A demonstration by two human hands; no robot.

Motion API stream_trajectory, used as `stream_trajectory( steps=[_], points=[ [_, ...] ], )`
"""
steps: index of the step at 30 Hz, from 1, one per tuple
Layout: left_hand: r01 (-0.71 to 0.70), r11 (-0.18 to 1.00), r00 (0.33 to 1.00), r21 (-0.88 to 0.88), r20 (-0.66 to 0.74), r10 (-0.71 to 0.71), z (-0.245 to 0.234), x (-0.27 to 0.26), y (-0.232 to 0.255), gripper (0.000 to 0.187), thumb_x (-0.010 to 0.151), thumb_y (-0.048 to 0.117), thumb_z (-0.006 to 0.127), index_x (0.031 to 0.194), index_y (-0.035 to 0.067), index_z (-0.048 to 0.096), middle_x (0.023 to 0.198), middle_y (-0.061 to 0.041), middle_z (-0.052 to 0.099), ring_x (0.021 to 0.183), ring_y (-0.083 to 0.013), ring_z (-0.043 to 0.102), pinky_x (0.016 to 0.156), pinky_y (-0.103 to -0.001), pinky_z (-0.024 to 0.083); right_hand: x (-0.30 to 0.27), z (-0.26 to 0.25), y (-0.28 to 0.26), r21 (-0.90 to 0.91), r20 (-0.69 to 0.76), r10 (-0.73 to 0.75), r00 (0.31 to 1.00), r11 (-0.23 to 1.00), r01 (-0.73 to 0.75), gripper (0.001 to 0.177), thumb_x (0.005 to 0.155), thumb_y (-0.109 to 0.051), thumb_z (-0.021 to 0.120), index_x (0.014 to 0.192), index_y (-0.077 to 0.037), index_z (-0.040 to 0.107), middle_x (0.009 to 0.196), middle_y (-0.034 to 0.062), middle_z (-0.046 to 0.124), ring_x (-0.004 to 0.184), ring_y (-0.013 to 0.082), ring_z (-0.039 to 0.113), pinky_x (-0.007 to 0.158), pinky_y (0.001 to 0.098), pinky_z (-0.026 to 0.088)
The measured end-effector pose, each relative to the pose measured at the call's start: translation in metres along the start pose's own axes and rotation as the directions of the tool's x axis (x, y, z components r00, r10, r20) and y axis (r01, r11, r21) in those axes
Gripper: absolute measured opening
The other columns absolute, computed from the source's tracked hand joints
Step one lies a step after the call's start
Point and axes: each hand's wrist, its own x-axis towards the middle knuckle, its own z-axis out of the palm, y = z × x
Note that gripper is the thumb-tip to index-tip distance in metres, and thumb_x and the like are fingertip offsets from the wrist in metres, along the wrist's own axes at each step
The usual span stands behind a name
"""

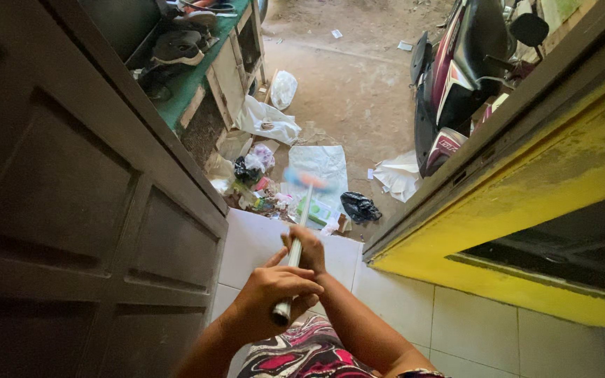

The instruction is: The person sweeps the tiled floor using a broom, pushing debris from an indoor area through a doorway into an outdoor space.

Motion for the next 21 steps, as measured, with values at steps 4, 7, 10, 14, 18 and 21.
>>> stream_trajectory(
  steps=[4, 7, 10, 14, 18, 21],
  points=[
    [0.104, 0.991, 0.992, -0.080, 0.086, -0.097, 0.006, -0.008, -0.006, 0.007, 0.086, 0.016, 0.082, 0.093, 0.014, 0.080, 0.091, -0.008, 0.081, 0.096, -0.0281, 0.075, 0.109, -0.047, 0.047, -0.045, 0.017, 0.041, 0.117, 0.230, 0.029, 0.973, 0.992, -0.057, 0.009, 0.087, -0.017, 0.070, 0.089, -0.008, 0.070, 0.085, 0.0140, 0.074, 0.079, 0.0294, 0.074, 0.070, 0.0397, 0.056],
    [0.019, 1.000, 1.000, -0.023, -0.010, -0.019, 0.001, -0.011, 0.000, 0.010, 0.086, 0.014, 0.079, 0.097, 0.012, 0.078, 0.095, -0.009, 0.079, 0.103, -0.0265, 0.077, 0.112, -0.050, 0.041, -0.027, 0.005, 0.036, -0.001, 0.227, -0.090, 0.970, 0.996, 0.093, 0.016, 0.080, -0.017, 0.070, 0.094, -0.009, 0.070, 0.087, 0.0164, 0.072, 0.080, 0.0335, 0.072, 0.068, 0.0408, 0.056],
    [-0.045, 0.999, 0.994, 0.022, -0.096, 0.047, -0.011, -0.007, 0.016, 0.012, 0.086, 0.015, 0.081, 0.097, 0.012, 0.078, 0.095, -0.008, 0.080, 0.104, -0.0252, 0.078, 0.119, -0.055, 0.034, -0.008, -0.005, -0.011, -0.062, 0.037, -0.031, 0.999, 0.998, 0.034, 0.019, 0.087, -0.025, 0.074, 0.093, -0.008, 0.071, 0.092, 0.0159, 0.073, 0.080, 0.0389, 0.069, 0.066, 0.0448, 0.053],
    [-0.090, 0.994, 0.994, 0.060, -0.056, 0.093, -0.012, -0.002, 0.026, 0.012, 0.087, 0.015, 0.080, 0.098, 0.013, 0.079, 0.093, -0.007, 0.081, 0.107, -0.0269, 0.077, 0.118, -0.060, 0.030, 0.019, -0.022, -0.049, -0.056, -0.036, -0.050, 0.998, 0.997, 0.048, 0.024, 0.093, -0.031, 0.073, 0.089, -0.007, 0.068, 0.086, 0.0159, 0.072, 0.080, 0.0374, 0.070, 0.069, 0.0436, 0.054],
    [-0.064, 0.997, 0.995, 0.036, -0.073, 0.067, -0.001, -0.009, 0.018, 0.013, 0.086, 0.016, 0.081, 0.098, 0.013, 0.079, 0.097, -0.008, 0.080, 0.110, -0.0291, 0.076, 0.117, -0.059, 0.034, 0.011, -0.009, -0.027, 0.027, -0.144, -0.132, 0.981, 0.990, 0.138, 0.026, 0.093, -0.031, 0.072, 0.093, -0.006, 0.066, 0.095, 0.0170, 0.072, 0.082, 0.0367, 0.070, 0.069, 0.0419, 0.055],
    [0.014, 0.999, 0.998, -0.030, -0.068, -0.016, 0.004, -0.012, 0.006, 0.013, 0.085, 0.016, 0.082, 0.097, 0.013, 0.079, 0.095, -0.008, 0.080, 0.100, -0.0272, 0.079, 0.116, -0.056, 0.037, -0.017, 0.015, 0.007, 0.679, 0.345, 0.461, 0.818, 0.479, -0.557, 0.025, 0.094, -0.022, 0.066, 0.087, 0.001, 0.070, 0.087, 0.0178, 0.074, 0.074, 0.0257, 0.073, 0.069, 0.0401, 0.056]
  ],
)
